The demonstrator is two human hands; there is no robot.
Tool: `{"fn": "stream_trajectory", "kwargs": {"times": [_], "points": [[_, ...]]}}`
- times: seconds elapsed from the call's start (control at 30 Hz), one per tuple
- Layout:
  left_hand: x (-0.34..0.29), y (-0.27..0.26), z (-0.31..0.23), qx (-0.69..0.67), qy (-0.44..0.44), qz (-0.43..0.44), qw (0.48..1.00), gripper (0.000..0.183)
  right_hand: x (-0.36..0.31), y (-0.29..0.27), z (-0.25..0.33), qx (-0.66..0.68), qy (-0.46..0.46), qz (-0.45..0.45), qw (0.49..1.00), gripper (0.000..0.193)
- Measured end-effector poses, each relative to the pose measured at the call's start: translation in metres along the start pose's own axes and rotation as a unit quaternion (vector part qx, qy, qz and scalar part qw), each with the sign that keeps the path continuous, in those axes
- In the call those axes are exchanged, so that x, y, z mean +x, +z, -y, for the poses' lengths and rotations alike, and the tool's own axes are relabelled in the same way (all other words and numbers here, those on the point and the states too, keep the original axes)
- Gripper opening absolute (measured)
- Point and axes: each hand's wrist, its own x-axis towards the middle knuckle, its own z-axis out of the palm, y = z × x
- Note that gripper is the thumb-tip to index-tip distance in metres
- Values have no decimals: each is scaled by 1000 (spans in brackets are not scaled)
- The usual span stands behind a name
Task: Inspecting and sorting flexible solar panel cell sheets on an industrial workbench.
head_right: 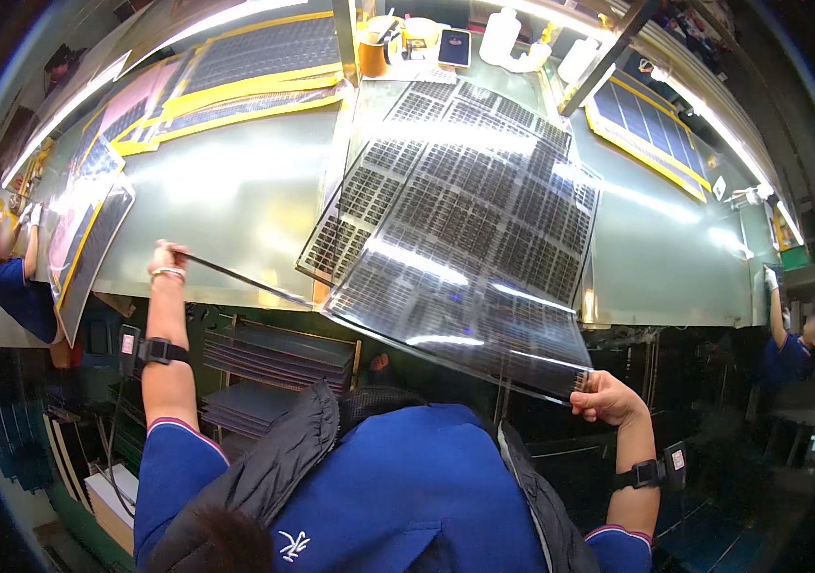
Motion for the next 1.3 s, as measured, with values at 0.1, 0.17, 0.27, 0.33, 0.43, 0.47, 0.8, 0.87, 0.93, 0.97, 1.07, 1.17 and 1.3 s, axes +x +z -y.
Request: {"fn": "stream_trajectory", "kwargs": {"times": [0.1, 0.17, 0.27, 0.33, 0.43, 0.47, 0.8, 0.87, 0.93, 0.97, 1.07, 1.17, 1.3], "points": [[94, -127, -97, -113, 53, -168, 978, 27, -14, -12, 6, -71, -16, -77, 994, 18], [66, -172, -136, -37, 110, -472, 874, 51, -18, -4, 8, -53, -32, -88, 994, 19], [-20, -238, -163, 50, 150, -651, 742, 88, 1, 18, -2, -64, -65, -106, 990, 20], [-67, -249, -123, 202, 63, -716, 665, 91, 6, 35, -18, -46, -20, -127, 991, 23], [-67, -349, -58, 356, -126, -605, 701, 48, 16, 61, -34, 25, -20, -156, 987, 33], [-71, -292, -40, 69, -101, -665, 737, 46, 15, 61, -43, 51, -6, -147, 988, 37], [131, -291, 105, -161, 81, 108, 978, 53, 94, 96, -50, 290, -35, -119, 949, 23], [5, -123, 112, -178, -101, 59, 977, 56, 75, 89, -68, 289, -107, -199, 930, 20], [-58, -117, 72, -88, -41, -195, 976, 52, 76, 65, -81, 423, -117, -142, 887, 19], [-70, -130, 72, 13, -39, -245, 969, 45, 74, 68, -76, 464, -115, -111, 871, 22], [-112, -124, 151, -56, -314, -173, 932, 20, 66, 76, -63, 575, -92, -10, 813, 28], [-258, -25, 168, 175, -381, 313, 852, 19, 71, 92, -55, 464, -161, 22, 871, 27], [-376, 52, 194, 271, -469, 477, 692, 46, 77, 121, -28, 340, -182, -36, 922, 15]]}}
